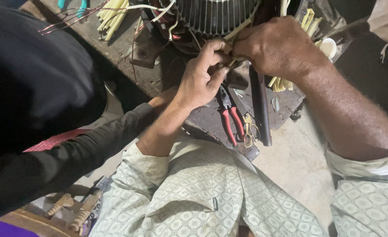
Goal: The person works on a motor stator, stripping insulation from copper wires, cutting them with pliers, and inserting them into slots. A second person assists by holding and arranging wires. The work continues with repeated cutting, stripping, and insertion of wires into the stator.
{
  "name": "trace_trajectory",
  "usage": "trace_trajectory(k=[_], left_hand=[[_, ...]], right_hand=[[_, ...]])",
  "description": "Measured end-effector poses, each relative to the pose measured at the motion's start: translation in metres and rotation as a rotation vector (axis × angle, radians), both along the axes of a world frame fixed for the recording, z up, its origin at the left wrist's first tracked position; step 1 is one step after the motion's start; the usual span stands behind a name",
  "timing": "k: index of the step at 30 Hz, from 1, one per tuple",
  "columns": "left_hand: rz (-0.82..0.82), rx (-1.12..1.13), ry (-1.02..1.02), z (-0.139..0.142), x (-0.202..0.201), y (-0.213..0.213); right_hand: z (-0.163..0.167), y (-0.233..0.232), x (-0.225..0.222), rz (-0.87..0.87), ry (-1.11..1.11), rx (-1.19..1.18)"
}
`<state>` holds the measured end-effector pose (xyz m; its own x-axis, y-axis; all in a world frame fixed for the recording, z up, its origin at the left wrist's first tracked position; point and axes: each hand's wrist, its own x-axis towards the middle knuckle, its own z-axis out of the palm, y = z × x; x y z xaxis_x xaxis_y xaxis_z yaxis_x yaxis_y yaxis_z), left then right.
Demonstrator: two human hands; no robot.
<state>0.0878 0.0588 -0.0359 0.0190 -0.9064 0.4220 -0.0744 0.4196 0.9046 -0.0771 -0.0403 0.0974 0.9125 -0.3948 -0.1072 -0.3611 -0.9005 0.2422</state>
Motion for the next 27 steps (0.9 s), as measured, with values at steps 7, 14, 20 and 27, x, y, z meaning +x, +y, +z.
trace_trajectory(k=[7,14,20,27], left_hand=[[0.056,-0.082,-0.083,-0.01,0.002,0.002],[0.083,0.073,-0.111,-0.019,0.002,0.006],[0.107,-0.12,-0.144,-0.04,0.009,0.005],[0.248,-0.269,-0.21,-0.054,0.007,0.001]], right_hand=[[0.008,0.001,-0.011,0.043,0.025,-0.152],[0.007,0.011,-0.006,0.072,-0.058,-0.125],[0.001,0.017,0.001,0.14,-0.044,-0.072],[0.005,0.023,0.001,0.155,-0.096,-0.133]])
